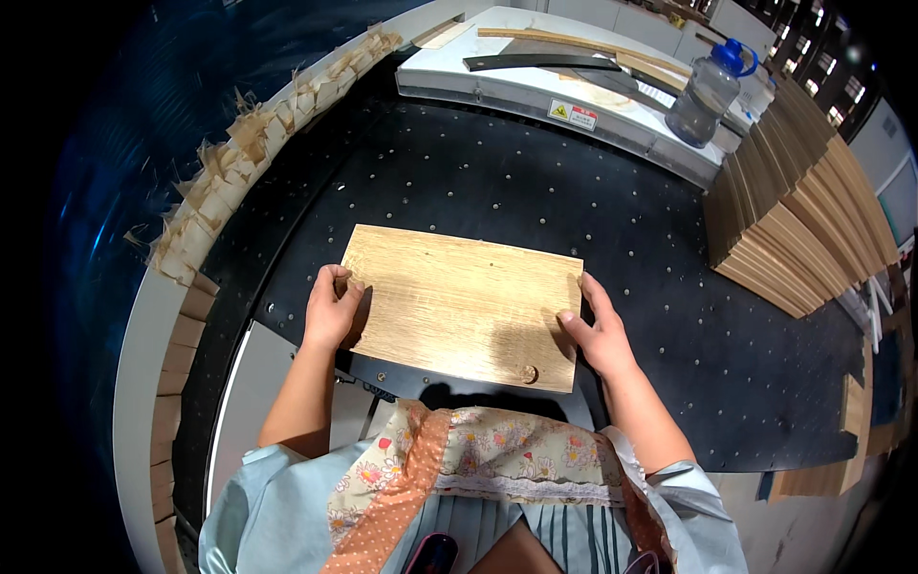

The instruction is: The person picks up and examines several wooden panels, turning them over to check both sides and edges, then stacks one onto a pre-existing wooden structure.

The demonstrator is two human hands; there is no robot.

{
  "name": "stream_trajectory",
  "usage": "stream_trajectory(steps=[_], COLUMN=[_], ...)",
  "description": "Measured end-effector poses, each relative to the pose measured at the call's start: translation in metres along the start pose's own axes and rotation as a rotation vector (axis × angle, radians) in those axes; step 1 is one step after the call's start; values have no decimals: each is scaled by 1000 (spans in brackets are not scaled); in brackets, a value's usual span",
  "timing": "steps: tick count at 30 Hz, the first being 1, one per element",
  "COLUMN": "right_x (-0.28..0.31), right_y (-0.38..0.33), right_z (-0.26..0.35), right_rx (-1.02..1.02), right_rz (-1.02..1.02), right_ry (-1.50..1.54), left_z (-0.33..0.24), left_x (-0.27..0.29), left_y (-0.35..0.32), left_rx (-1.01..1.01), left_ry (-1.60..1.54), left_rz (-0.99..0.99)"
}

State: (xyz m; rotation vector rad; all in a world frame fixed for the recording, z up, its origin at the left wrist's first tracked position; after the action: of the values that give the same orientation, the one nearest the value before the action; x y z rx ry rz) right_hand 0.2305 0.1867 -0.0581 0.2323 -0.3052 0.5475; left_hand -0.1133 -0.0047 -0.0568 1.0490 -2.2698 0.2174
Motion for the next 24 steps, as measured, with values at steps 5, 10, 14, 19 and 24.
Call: stream_trajectory(steps=[5,10,14,19,24], right_x=[16,61,85,99,106], right_y=[-5,-26,-44,-63,-74], right_z=[25,70,101,116,115], right_rx=[43,391,528,626,609], right_rz=[-119,-277,-392,-477,-521], right_ry=[754,704,674,658,736], left_z=[-19,-89,-137,-169,-180], left_x=[-12,5,19,30,31], left_y=[-16,-30,-34,-42,-43], left_rx=[-82,-428,-687,-803,-827], left_ry=[-703,-880,-838,-846,-935], left_rz=[-35,-20,-45,-37,-29])
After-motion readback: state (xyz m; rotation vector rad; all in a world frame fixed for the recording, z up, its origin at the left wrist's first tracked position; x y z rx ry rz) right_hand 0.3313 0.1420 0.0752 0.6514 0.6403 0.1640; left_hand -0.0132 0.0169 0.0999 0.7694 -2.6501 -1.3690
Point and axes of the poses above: each hand's wrist, its own y-axis towards the middle knuckle, its own x-axis out of the back of the hand, z = x × y, the point moved 4 cm from there along y, towards the middle knuckle, and after that the axes turned 1 degree about -y, right-handed, at the moved point
